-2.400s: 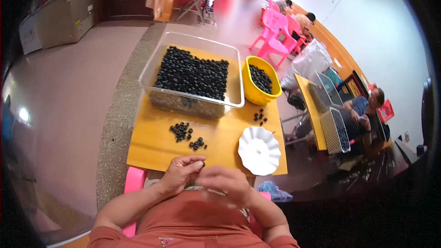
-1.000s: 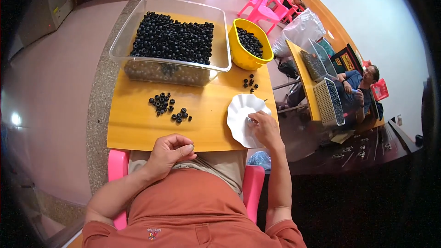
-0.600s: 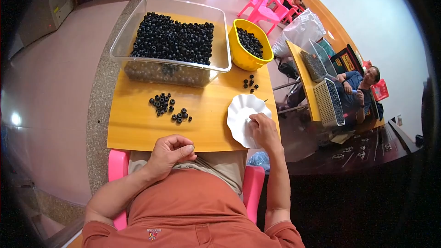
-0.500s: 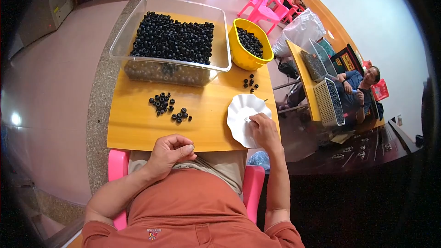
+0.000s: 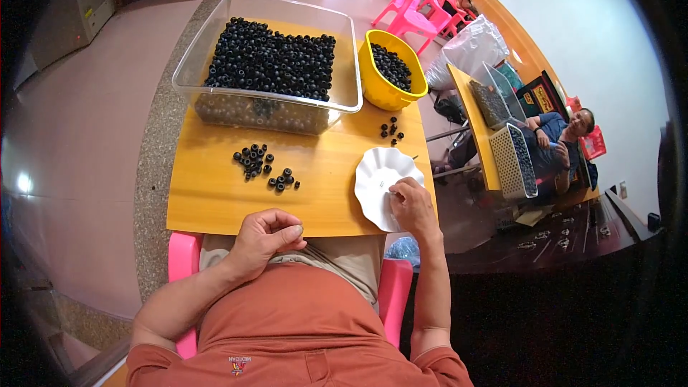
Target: Picking up small black fruits from a pile on a table, inspecting them, and placing them into a white dish.
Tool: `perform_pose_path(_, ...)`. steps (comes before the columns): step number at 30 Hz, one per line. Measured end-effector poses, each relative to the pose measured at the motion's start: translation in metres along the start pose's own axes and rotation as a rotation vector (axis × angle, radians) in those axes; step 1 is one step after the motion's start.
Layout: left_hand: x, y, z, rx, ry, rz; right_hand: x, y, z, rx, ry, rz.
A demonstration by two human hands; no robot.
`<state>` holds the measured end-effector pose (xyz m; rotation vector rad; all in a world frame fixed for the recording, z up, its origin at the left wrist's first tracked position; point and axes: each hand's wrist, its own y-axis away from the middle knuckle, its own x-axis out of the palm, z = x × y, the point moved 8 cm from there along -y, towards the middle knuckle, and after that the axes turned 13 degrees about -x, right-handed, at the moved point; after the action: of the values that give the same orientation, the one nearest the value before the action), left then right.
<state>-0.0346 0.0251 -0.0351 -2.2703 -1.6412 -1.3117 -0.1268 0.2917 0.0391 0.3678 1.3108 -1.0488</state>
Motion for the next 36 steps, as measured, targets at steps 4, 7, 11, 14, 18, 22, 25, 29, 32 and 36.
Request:
perform_pose_path(4, 0.0, 0.0, -0.001, -0.001, 0.004, 0.0, 0.004, 0.0, -0.002, 0.022, 0.023, 0.012)
perform_pose_path(7, -0.001, -0.001, -0.001, -0.006, 0.0, -0.006, 0.005, 0.001, -0.005, 0.043, -0.014, -0.006)
perform_pose_path(11, -0.001, -0.001, -0.001, -0.002, -0.018, -0.006, 0.003, 0.002, -0.007, 0.06, -0.046, 0.005)
perform_pose_path(14, -0.001, -0.002, 0.0, -0.002, -0.004, 0.011, 0.002, 0.002, -0.008, 0.036, -0.017, 0.016)
perform_pose_path(18, -0.002, -0.001, 0.0, -0.006, -0.001, -0.006, 0.002, -0.004, -0.004, 0.082, -0.015, 0.019)
perform_pose_path(22, -0.001, -0.002, 0.0, 0.002, -0.008, 0.003, 0.004, -0.011, -0.005, 0.061, 0.051, 0.05)
perform_pose_path(25, -0.001, -0.002, -0.001, 0.001, -0.01, -0.004, 0.004, -0.015, -0.001, 0.02, 0.073, 0.052)
perform_pose_path(29, -0.002, -0.001, 0.0, -0.004, -0.014, -0.01, 0.007, -0.017, -0.005, 0.051, 0.054, 0.059)
perform_pose_path(32, -0.004, -0.003, 0.002, 0.003, -0.014, -0.009, 0.008, -0.018, -0.007, 0.073, 0.046, 0.066)
perform_pose_path(36, -0.003, -0.001, 0.002, -0.011, -0.013, -0.015, 0.009, -0.019, -0.002, 0.018, 0.043, 0.062)
